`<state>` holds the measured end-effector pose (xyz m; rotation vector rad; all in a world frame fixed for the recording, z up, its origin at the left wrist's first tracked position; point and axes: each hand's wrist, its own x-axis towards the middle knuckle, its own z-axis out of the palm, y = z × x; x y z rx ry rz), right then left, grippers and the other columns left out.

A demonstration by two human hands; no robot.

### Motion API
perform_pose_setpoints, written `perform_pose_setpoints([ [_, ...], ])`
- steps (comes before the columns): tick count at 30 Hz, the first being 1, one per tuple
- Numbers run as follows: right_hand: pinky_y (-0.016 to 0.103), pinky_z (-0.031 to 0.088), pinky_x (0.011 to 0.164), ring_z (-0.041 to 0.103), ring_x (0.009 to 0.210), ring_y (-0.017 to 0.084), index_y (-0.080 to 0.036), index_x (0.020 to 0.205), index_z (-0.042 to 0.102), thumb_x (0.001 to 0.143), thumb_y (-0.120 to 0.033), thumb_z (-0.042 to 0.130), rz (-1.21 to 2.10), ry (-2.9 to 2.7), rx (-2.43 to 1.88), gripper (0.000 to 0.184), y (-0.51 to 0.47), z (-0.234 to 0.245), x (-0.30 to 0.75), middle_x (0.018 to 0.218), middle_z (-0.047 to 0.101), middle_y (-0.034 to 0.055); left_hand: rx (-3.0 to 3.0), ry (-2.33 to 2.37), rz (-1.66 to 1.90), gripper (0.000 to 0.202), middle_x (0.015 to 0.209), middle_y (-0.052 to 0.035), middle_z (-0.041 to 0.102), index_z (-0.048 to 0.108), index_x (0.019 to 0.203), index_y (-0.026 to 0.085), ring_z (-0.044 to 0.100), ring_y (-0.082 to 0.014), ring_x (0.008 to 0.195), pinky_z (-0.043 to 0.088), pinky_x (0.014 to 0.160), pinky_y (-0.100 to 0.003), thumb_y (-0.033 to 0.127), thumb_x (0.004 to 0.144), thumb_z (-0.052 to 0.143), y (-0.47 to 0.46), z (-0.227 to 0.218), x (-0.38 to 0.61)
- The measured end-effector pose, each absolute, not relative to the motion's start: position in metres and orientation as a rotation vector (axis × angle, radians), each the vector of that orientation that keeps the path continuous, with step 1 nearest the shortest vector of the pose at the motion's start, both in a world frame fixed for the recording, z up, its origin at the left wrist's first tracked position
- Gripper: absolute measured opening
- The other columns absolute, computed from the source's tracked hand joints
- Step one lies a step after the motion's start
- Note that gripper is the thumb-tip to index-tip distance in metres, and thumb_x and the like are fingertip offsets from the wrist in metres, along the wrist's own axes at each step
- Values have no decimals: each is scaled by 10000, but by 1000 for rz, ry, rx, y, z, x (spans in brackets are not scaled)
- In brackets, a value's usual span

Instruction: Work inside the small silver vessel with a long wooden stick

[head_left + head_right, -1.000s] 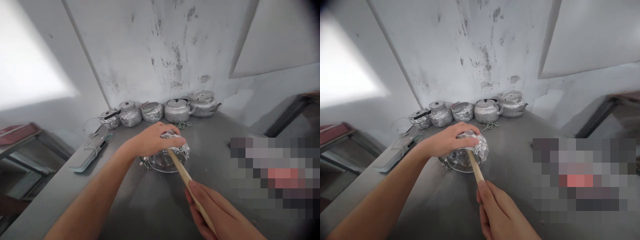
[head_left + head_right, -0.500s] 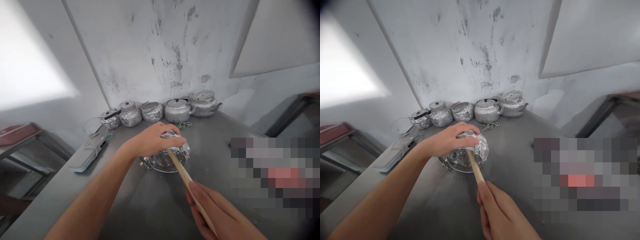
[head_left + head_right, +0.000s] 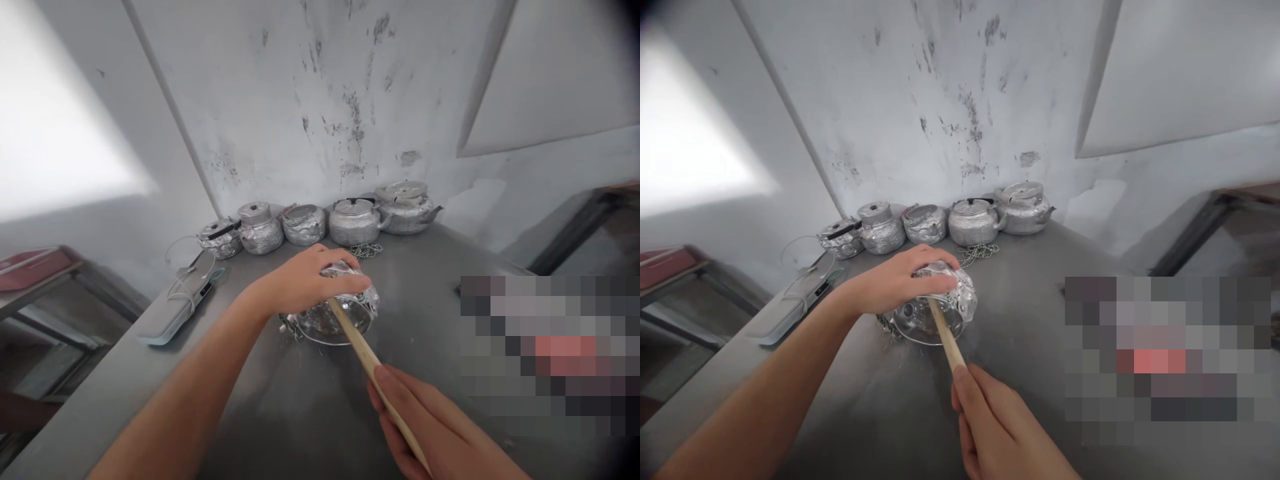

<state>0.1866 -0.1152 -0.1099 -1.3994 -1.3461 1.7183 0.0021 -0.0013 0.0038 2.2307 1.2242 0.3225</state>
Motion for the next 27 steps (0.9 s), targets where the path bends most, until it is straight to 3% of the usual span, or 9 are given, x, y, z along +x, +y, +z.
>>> perform_pose_setpoints([
  [8, 237, 379, 390, 397, 396, 123, -261, 768, 529, 971, -635, 302, 1666, -1386, -1476, 482, -117, -100, 189, 513, 407, -55, 2244, 1220, 323, 514, 1294, -27, 559, 621, 1280, 371, 573, -269, 1114, 439, 952, -373, 706, 902, 520, -1, 4, 1],
  [13, 256, 444, 421, 509, 441, 161, -266, 764, 585, 901, -642, 485, 1660, -1461, -1520, 413, -114, -93, 193, 486, 473, -33, 2279, 1215, 364, 553, 1318, -10, 583, 630, 1279, 385, 565, -276, 1169, 438, 979, -376, 754, 933, 407, -2, 2, 0],
  [19, 222, 391, 379, 461, 348, 105, -248, 890, 551, 1035, -534, 167, 1654, -1572, -1519, 500, -108, -89, 194, 521, 517, -55, 2309, 1243, 478, 740, 1521, -5, 471, 411, 1505, 374, 500, -325, 1315, 416, 1050, -411, 779, 890, 474, -4, -3, 0],
  [22, 233, 372, 362, 497, 350, 117, -257, 903, 568, 1030, -560, 155, 1578, -1651, -1603, 528, -108, -94, 197, 524, 559, -40, 2336, 1335, 504, 839, 1500, -53, 501, 453, 1496, 290, 515, -354, 1300, 433, 1037, -437, 833, 856, 450, -5, -6, 3],
  [27, 295, 500, 592, 555, 472, 155, -269, 772, 567, 1024, -522, 259, 1027, -1989, -1720, 471, -106, -86, 203, 484, 472, -38, 2439, 1406, 525, 910, 1483, -81, 524, 505, 1470, 206, 514, -365, 1306, 439, 1040, -460, 864, 852, 385, -9, -7, 7],
])
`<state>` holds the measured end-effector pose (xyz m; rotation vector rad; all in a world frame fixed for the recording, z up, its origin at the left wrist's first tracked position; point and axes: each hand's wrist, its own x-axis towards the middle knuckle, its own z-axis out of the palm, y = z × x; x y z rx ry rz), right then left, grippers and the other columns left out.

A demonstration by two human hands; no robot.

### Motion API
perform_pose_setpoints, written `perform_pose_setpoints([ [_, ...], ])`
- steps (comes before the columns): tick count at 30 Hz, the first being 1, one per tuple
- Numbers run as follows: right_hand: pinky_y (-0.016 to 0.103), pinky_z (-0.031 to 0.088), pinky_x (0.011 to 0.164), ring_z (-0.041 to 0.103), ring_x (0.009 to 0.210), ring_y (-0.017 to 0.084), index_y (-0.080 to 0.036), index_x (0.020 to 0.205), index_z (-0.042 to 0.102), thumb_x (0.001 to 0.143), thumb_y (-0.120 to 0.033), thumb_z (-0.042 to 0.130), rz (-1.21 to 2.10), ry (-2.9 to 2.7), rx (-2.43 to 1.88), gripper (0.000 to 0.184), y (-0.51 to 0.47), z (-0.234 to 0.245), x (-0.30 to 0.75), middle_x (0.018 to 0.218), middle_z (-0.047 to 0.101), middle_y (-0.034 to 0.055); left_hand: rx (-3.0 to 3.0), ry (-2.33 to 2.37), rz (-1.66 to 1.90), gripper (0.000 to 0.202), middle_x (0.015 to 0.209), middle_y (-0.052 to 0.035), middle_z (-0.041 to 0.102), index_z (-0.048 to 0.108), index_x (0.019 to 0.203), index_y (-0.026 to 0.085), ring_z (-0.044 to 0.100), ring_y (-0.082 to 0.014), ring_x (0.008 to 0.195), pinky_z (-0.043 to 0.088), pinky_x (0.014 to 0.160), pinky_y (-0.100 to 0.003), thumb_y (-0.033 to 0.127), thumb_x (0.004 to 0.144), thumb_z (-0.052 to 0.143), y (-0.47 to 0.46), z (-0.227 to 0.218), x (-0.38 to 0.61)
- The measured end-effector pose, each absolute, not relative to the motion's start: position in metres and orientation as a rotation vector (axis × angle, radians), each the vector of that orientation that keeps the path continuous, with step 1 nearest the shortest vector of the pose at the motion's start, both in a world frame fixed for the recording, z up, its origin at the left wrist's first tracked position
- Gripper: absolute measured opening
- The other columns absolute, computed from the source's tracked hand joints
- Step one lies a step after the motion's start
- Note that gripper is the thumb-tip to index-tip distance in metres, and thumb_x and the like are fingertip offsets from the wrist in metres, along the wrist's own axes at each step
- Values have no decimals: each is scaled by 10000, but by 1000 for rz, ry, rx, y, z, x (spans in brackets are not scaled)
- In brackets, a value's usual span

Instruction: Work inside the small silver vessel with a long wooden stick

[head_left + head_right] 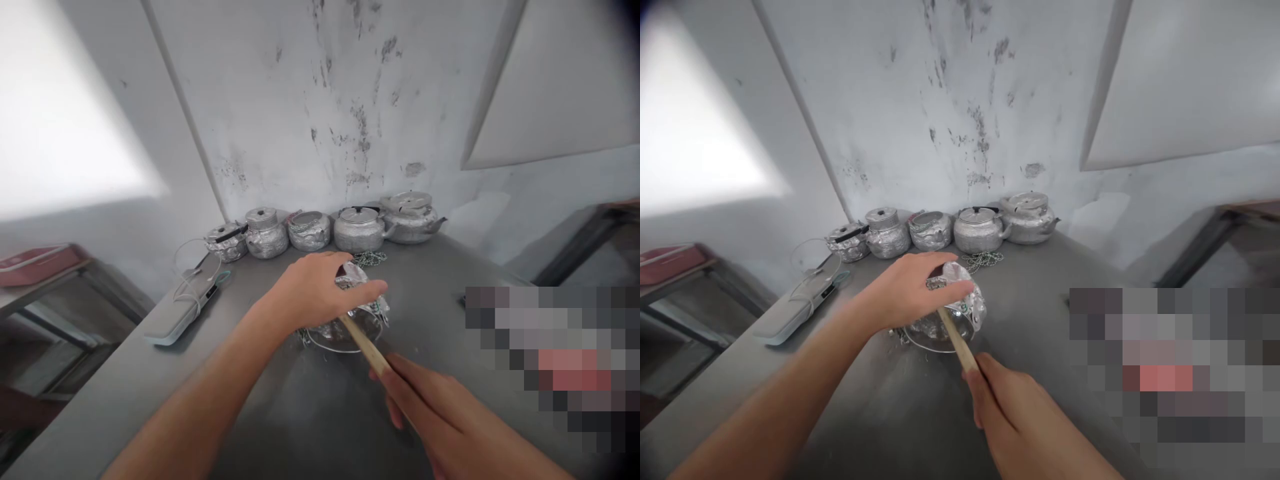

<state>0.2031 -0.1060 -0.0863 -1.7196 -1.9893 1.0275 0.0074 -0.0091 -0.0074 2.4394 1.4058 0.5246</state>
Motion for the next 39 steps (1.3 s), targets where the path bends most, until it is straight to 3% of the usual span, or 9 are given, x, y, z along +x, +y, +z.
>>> perform_pose_setpoints([
  [2, 321, 514, 633, 620, 563, 184, -271, 800, 560, 1026, -471, 255, 902, -2053, -1670, 430, -105, -83, 205, 551, 542, -14, 2446, 1408, 518, 946, 1482, -88, 524, 504, 1473, 205, 506, -364, 1315, 427, 1057, -469, 889, 832, 376, -10, -7, 8],
  [5, 361, 555, 719, 714, 810, 236, -268, 1013, 574, 1023, -428, 262, 878, -2114, -1519, 350, -105, -86, 207, 853, 699, 62, 2399, 1402, 486, 1020, 1512, -91, 487, 468, 1499, 222, 479, -370, 1341, 417, 1074, -478, 934, 772, 400, -9, -6, 6],
  [8, 411, 575, 765, 725, 925, 258, -260, 1244, 496, 1026, -395, 230, 887, -2195, -1427, 370, -107, -94, 209, 1118, 694, 122, 2331, 1390, 450, 1036, 1569, -71, 410, 417, 1528, 259, 439, -381, 1378, 423, 1072, -466, 931, 740, 462, -7, -7, 4],
  [11, 463, 570, 760, 734, 922, 292, -246, 1277, 470, 1012, -370, 238, 848, -2224, -1452, 374, -109, -98, 208, 1156, 694, 152, 2300, 1396, 446, 993, 1595, -61, 366, 391, 1541, 267, 407, -387, 1403, 410, 1082, -464, 882, 769, 498, -6, -8, 4],
  [16, 464, 523, 622, 748, 719, 345, -203, 1365, 428, 993, -352, 313, 821, -2128, -1607, 417, -110, -91, 205, 892, 767, 119, 2309, 1386, 475, 993, 1584, -75, 383, 406, 1533, 221, 396, -374, 1411, 373, 1122, -466, 861, 782, 522, -7, -9, 5],
  [20, 379, 496, 652, 734, 746, 296, -244, 1326, 481, 964, -297, 438, 957, -1990, -1496, 368, -108, -81, 202, 858, 755, 71, 2309, 1390, 494, 993, 1567, -86, 409, 440, 1510, 220, 414, -381, 1396, 387, 1109, -460, 873, 767, 524, -6, -9, 5],
  [25, 271, 425, 513, 548, 495, 150, -246, 1222, 437, 982, -299, 420, 1264, -1762, -1513, 246, -107, -83, 196, 693, 610, -41, 2318, 1396, 498, 958, 1556, -87, 426, 447, 1505, 218, 433, -387, 1379, 404, 1089, -460, 850, 788, 521, -6, -10, 5],
  [30, 196, 367, 482, 402, 463, 90, -222, 1019, 472, 993, -299, 408, 1609, -1600, -1539, 104, -109, -90, 188, 580, 446, -96, 2287, 1389, 483, 983, 1572, -86, 401, 440, 1512, 217, 411, -380, 1396, 386, 1107, -466, 869, 780, 514, -8, -7, 5],
  [39, 196, 357, 448, 359, 406, 83, -232, 812, 488, 985, -566, 386, 1710, -1444, -1451, 390, -112, -96, 185, 485, 431, -88, 2281, 1368, 484, 927, 1586, -60, 377, 413, 1525, 254, 401, -365, 1407, 388, 1109, -467, 827, 806, 532, -5, -10, 2],
])
